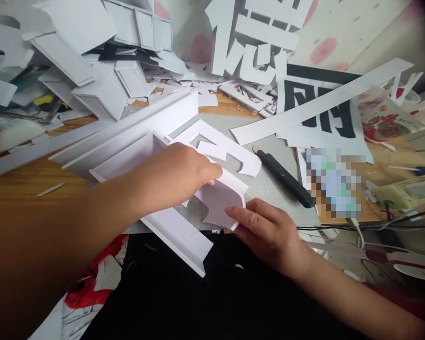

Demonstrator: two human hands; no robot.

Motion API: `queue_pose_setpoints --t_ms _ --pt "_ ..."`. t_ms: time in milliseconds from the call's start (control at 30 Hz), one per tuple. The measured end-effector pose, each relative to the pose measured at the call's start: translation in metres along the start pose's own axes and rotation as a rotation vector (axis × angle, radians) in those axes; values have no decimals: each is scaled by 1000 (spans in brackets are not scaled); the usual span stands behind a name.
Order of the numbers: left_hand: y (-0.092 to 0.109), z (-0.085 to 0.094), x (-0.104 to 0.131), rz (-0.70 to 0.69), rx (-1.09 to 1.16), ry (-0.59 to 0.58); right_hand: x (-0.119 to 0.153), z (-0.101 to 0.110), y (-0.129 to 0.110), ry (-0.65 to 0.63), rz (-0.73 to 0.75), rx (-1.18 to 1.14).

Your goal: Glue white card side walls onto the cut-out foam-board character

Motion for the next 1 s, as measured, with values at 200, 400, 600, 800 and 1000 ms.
queue_pose_setpoints --t_ms 200,400,600,800,1000 --pt "2 2 -1 23 -1 13 -4 5 0 -114 25 -18" --pt "1 2 0 45 -44 15 -19 9 -2 -211 50 0" --pt "1 3 -2 81 -60 -15 -28 6 -1 -362 41 37" --pt "5 3 -4 87 -117 -35 -24 3 1 -362 28 82" --pt "20 3 6 65 -125 -55 -21 2 4 -317 10 38"
Point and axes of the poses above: each hand's wrist, its own x-axis away from the middle knuckle, its own z-axis out of the back of the hand, y = z × x, the point moved 4 cm from there along -x, towards the middle knuckle, and after that the axes turned 15 degrees about y, right-handed, at the moved point
